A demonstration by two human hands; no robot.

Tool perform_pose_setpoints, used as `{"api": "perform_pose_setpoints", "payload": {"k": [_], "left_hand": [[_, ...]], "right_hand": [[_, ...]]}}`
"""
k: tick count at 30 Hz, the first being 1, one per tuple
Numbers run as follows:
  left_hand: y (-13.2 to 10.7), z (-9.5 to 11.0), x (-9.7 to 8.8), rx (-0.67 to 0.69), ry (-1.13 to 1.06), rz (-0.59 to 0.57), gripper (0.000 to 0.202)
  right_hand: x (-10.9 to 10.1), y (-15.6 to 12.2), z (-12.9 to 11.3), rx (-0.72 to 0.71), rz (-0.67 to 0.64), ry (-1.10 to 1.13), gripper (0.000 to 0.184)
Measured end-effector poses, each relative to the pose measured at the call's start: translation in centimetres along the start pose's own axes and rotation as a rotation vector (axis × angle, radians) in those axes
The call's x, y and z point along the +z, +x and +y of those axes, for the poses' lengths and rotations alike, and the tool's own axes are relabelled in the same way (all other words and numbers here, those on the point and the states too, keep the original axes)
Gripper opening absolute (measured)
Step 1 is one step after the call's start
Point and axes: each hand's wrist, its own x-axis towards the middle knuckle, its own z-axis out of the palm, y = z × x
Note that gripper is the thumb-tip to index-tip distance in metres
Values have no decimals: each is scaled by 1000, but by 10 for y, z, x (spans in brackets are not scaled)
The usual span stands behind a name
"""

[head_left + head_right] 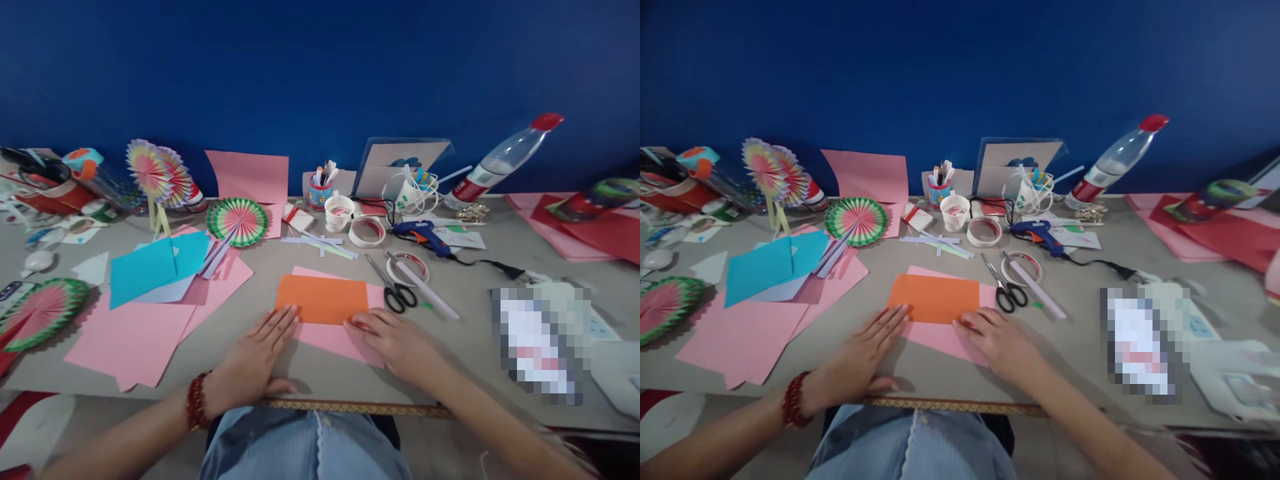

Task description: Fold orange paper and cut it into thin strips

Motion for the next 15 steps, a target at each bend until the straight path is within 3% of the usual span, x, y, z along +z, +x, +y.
{"api": "perform_pose_setpoints", "payload": {"k": [5, 11, 15], "left_hand": [[-22, -4, 1, -76, 52, 13, 105], [-21, -3, 2, -73, 81, 21, 100], [-22, -5, 2, -62, 89, 30, 101]], "right_hand": [[6, -25, -13, 48, 74, -48, 65], [8, -52, -15, 101, 143, -90, 64], [-1, -52, -9, 139, 212, -22, 52]]}}
